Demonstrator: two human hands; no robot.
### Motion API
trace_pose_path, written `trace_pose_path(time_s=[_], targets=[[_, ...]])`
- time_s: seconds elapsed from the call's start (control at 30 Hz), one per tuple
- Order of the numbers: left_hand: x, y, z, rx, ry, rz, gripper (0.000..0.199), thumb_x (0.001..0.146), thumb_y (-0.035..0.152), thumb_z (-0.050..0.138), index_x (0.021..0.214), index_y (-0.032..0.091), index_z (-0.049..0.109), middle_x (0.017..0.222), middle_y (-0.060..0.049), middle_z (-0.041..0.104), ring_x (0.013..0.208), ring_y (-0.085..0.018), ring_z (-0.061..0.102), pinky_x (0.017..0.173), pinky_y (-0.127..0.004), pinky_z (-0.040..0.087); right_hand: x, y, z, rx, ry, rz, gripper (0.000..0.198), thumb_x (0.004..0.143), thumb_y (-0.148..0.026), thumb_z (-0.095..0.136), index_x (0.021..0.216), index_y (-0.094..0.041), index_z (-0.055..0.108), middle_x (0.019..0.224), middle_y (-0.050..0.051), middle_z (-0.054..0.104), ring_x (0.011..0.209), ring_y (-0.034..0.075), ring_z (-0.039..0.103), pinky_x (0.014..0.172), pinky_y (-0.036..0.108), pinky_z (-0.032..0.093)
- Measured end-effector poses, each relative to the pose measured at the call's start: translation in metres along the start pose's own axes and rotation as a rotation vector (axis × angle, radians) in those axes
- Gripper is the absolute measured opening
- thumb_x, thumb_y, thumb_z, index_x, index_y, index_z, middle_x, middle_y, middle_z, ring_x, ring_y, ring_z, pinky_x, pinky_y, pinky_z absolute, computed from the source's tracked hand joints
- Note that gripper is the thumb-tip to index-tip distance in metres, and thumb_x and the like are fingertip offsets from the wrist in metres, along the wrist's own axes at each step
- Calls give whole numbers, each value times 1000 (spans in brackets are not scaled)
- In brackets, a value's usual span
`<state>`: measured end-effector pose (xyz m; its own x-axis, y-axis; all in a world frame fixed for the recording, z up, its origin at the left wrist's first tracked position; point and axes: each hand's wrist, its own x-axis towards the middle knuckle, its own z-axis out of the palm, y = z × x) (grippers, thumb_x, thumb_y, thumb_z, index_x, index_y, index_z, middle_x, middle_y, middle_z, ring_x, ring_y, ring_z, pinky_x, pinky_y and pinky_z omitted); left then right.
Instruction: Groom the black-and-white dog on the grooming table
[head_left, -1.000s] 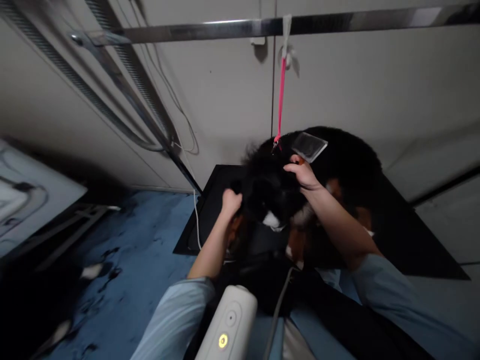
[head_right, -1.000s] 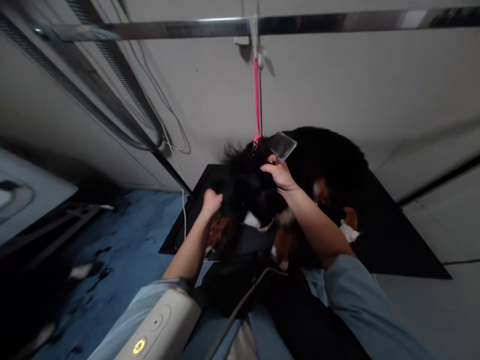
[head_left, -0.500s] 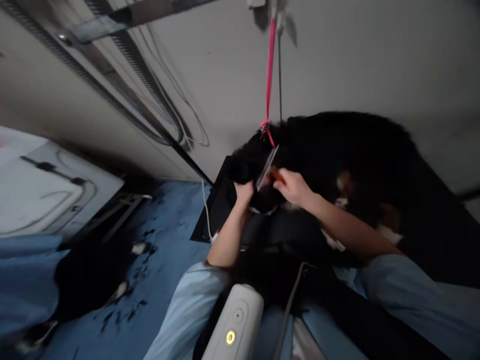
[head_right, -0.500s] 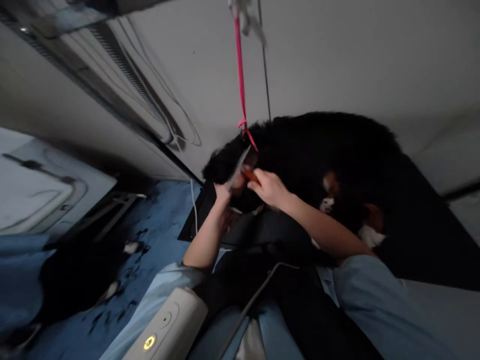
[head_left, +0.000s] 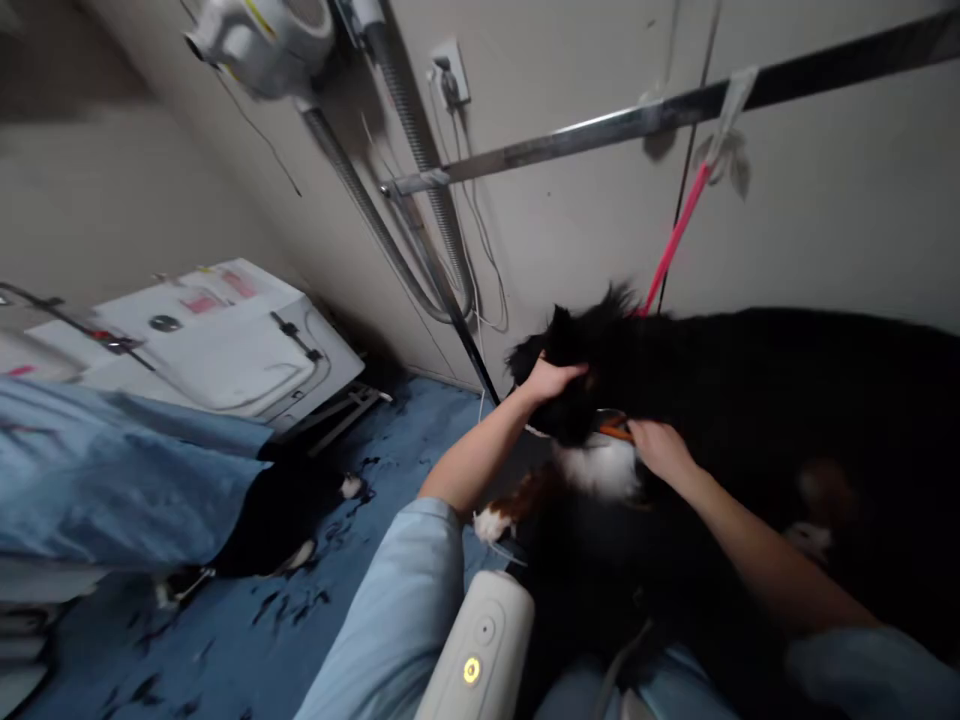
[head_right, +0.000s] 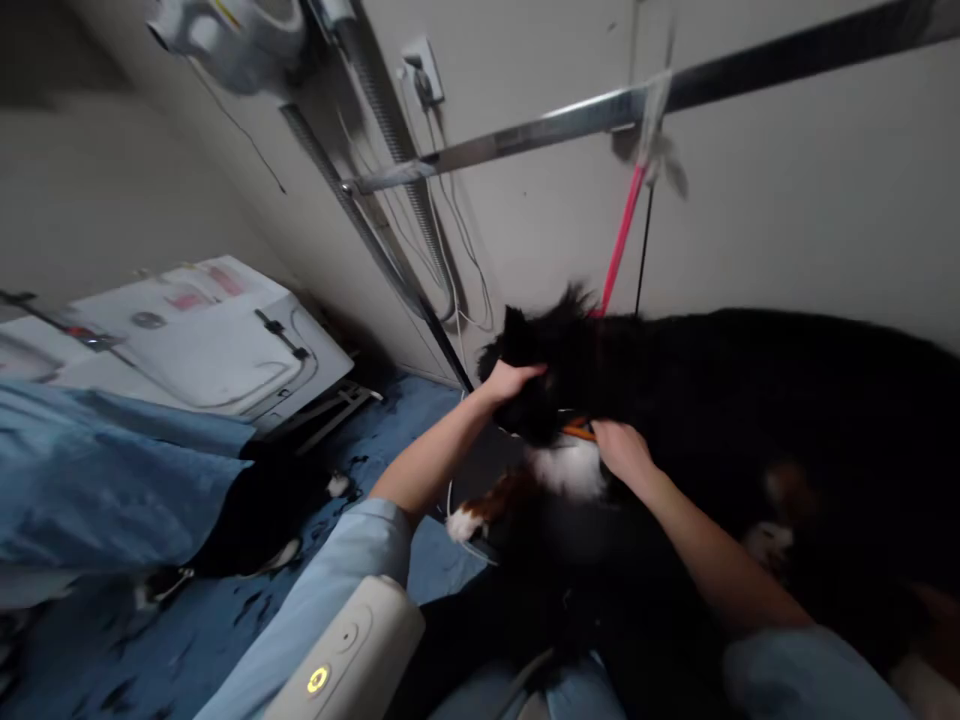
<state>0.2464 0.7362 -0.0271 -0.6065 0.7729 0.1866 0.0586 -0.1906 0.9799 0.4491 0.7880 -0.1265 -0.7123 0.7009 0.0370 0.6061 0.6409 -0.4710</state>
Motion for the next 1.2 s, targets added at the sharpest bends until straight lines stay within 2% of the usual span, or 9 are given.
trace_pose_path(time_s=[0.23, 0.3, 0.4, 0.47, 0.6, 0.77, 0.9, 1.07, 1.2], targets=[[16, 14, 21, 7, -320, 75, 33, 46, 16, 90, 70, 13, 68, 76, -5, 70, 79, -23, 66, 89, -41, 54, -33, -26, 16, 471, 115, -168, 25, 90, -32, 49, 106, -23, 66, 104, 8, 73, 95, 23, 68, 85, 34, 50], [21, 17, 23, -16, -328, 45, 30, 47, 17, 90, 68, 13, 68, 73, -4, 69, 77, -22, 66, 88, -41, 55, -37, -41, 29, 546, 110, -11, 20, 89, -30, 46, 96, -21, 63, 84, 7, 71, 77, 21, 66, 73, 33, 50], [24, 17, 22, -28, -318, -11, 28, 48, 14, 88, 63, 12, 65, 69, -4, 67, 77, -22, 66, 87, -41, 55, -45, -49, 46, 674, -142, 149, 21, 91, -33, 43, 81, -22, 57, 55, -2, 54, 49, 15, 51, 53, 27, 42], [23, 15, 22, -34, -311, -37, 26, 49, 12, 86, 62, 12, 64, 69, -3, 66, 78, -23, 66, 86, -41, 55, -48, -50, 46, 709, -159, 52, 21, 92, -37, 46, 81, -22, 57, 57, -3, 54, 51, 14, 49, 54, 26, 39], [18, 12, 19, -62, -285, -49, 24, 53, 14, 84, 62, 12, 62, 68, -3, 64, 75, -22, 65, 82, -41, 56, -48, -49, 44, 667, 80, 27, 18, 90, -38, 51, 85, -22, 58, 64, -2, 56, 59, 14, 51, 59, 26, 40], [15, 8, 9, -66, -284, -35, 25, 51, 17, 85, 62, 12, 63, 69, -4, 64, 74, -21, 64, 83, -41, 56, -60, -53, 48, 781, -165, 83, 29, 90, -46, 49, 79, -20, 58, 60, -3, 53, 56, 12, 49, 53, 24, 39], [15, 8, 2, -96, -280, -28, 30, 48, 20, 88, 67, 13, 66, 75, -4, 68, 82, -24, 65, 86, -43, 55, -50, -61, 40, 875, 22, 125, 30, 91, -51, 45, 87, -22, 53, 56, -7, 49, 47, 11, 43, 47, 23, 35], [12, 13, 1, -74, -374, -117, 26, 50, 20, 88, 59, 15, 65, 67, -3, 64, 75, -25, 65, 77, -42, 56, -48, -66, 39, 932, -244, 219, 35, 86, -57, 48, 84, -22, 51, 47, -9, 46, 38, 10, 39, 40, 22, 31], [12, 21, 5, -114, -400, -107, 25, 53, 18, 88, 58, 13, 63, 64, -2, 61, 72, -23, 65, 76, -41, 57, -53, -69, 36, 999, -102, 131, 36, 83, -59, 53, 87, -23, 49, 53, -7, 54, 46, 10, 49, 48, 23, 39]])
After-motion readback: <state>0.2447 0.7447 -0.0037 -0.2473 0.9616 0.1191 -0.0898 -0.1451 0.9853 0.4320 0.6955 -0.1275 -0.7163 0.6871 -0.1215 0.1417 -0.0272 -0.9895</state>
